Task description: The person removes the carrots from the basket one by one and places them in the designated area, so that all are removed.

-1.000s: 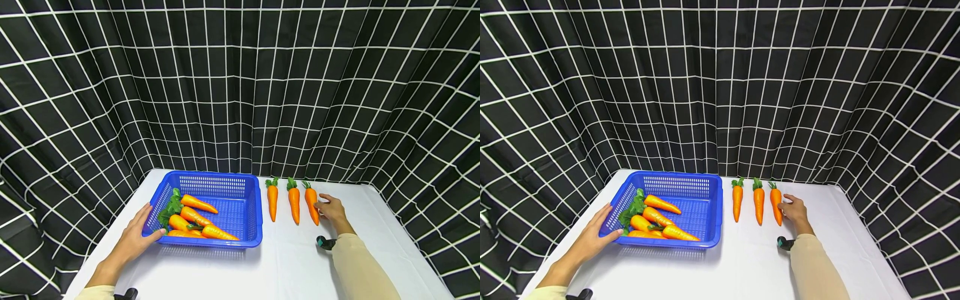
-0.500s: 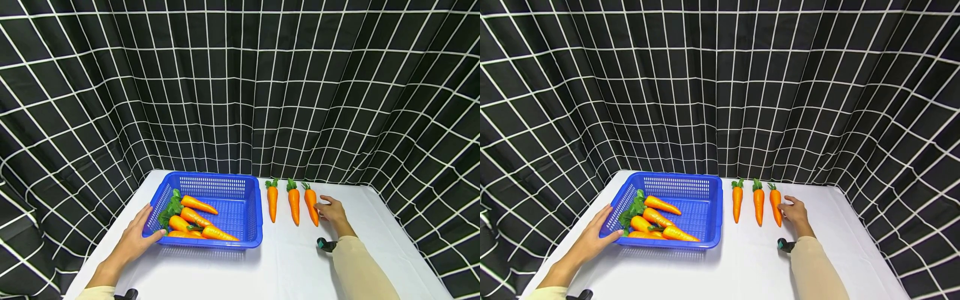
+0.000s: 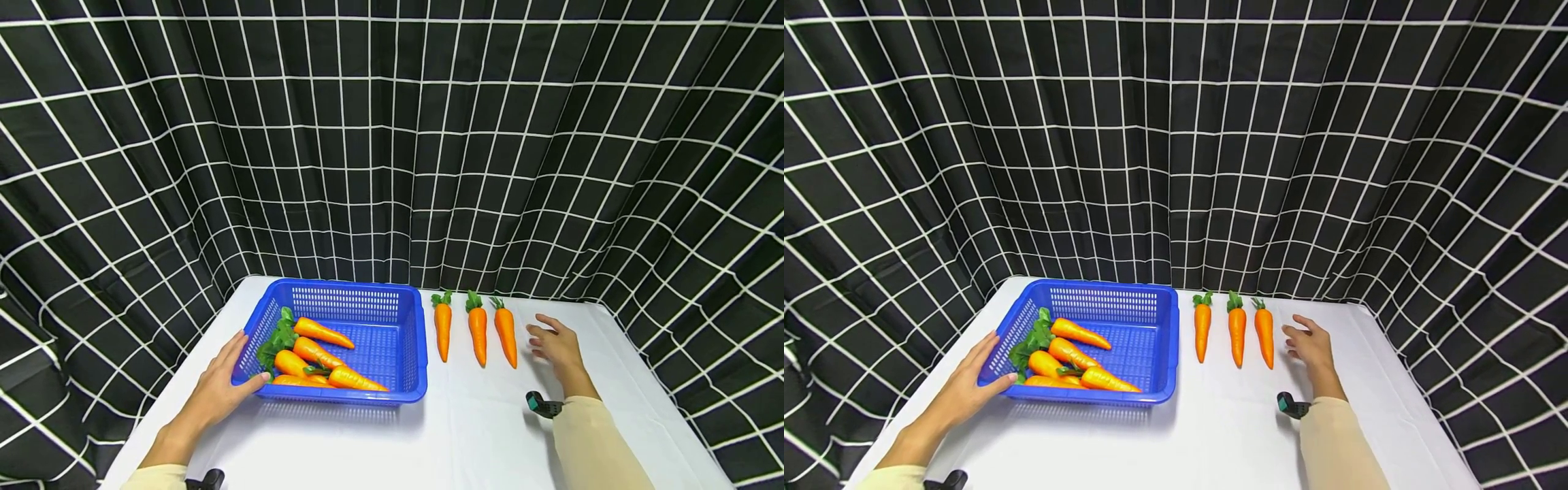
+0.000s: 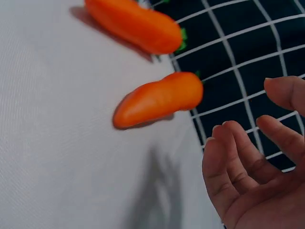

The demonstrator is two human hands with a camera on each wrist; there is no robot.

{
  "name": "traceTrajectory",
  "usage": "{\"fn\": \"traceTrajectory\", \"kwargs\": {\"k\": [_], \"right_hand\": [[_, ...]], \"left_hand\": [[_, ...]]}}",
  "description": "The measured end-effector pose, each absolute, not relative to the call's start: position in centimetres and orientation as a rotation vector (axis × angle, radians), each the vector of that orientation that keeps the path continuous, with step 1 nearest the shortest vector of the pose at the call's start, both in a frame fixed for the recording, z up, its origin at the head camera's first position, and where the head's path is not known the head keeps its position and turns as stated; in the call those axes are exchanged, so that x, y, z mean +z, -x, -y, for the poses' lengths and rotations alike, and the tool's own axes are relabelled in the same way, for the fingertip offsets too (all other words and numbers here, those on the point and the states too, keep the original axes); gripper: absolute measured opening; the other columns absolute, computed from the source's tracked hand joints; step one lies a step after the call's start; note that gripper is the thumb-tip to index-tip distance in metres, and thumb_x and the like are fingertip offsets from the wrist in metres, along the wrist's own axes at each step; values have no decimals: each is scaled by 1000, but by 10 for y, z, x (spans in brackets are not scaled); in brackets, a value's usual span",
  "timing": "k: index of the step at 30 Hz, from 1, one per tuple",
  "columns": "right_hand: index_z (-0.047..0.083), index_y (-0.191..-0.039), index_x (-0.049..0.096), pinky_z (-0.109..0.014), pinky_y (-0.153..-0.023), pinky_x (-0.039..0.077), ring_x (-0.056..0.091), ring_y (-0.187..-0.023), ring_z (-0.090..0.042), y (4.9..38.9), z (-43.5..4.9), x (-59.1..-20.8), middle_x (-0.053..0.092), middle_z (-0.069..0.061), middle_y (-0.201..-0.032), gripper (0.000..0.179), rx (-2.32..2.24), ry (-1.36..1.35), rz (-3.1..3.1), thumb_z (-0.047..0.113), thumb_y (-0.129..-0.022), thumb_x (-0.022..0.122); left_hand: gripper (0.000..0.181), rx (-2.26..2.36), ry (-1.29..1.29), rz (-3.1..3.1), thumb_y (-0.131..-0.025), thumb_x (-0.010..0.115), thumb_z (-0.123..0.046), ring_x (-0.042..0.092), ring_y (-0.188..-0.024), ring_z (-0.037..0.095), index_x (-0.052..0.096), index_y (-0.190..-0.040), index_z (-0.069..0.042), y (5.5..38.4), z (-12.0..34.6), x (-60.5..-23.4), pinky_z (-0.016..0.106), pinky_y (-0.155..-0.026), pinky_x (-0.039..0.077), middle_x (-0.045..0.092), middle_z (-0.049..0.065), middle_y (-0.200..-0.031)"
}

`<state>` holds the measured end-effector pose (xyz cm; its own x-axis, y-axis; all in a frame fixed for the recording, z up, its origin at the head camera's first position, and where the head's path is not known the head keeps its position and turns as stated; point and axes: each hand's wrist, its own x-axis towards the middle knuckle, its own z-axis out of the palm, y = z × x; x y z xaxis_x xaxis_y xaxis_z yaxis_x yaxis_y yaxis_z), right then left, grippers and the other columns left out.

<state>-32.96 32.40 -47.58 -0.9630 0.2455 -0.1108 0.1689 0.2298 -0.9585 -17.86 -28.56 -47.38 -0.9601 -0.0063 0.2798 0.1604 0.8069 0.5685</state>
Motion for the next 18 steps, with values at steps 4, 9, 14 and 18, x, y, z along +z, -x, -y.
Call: {"fn": "traceTrajectory", "kwargs": {"k": [4, 9, 14, 18], "right_hand": [[2, -143, 43, -35, -73, 56, 68, -83, -19, 321, -324, -466, 64, 0, -97, 61, 1968, 382, 2310, 21, -91, 68], [5, -142, 45, -29, -68, 56, 66, -77, -11, 310, -320, -456, 65, 4, -92, 59, 2076, 361, 2211, 21, -90, 69], [7, -139, 49, -30, -69, 56, 66, -78, -13, 297, -313, -439, 67, 2, -91, 54, 2153, 310, 2116, 21, -91, 69], [11, -135, 54, -30, -68, 57, 66, -78, -14, 290, -305, -424, 68, 2, -90, 49, 2180, 251, 2049, 21, -90, 71]], "left_hand": [[89, -897, 117, 2725, -84, 69, -48, 29, -130, 53, 31, -149, 1, 179, 285, -473, 74, -93, 23, 23, 17, -155], [89, -899, 117, 2732, -85, 69, -48, 28, -131, 53, 30, -149, 1, 178, 284, -470, 74, -94, 23, 22, 18, -155], [89, -903, 110, 2740, -85, 69, -47, 28, -130, 53, 30, -149, 1, 177, 284, -470, 75, -94, 22, 22, 19, -155], [89, -900, 106, 2743, -85, 68, -47, 28, -130, 54, 30, -149, 1, 178, 284, -471, 75, -93, 21, 21, 18, -155]]}}
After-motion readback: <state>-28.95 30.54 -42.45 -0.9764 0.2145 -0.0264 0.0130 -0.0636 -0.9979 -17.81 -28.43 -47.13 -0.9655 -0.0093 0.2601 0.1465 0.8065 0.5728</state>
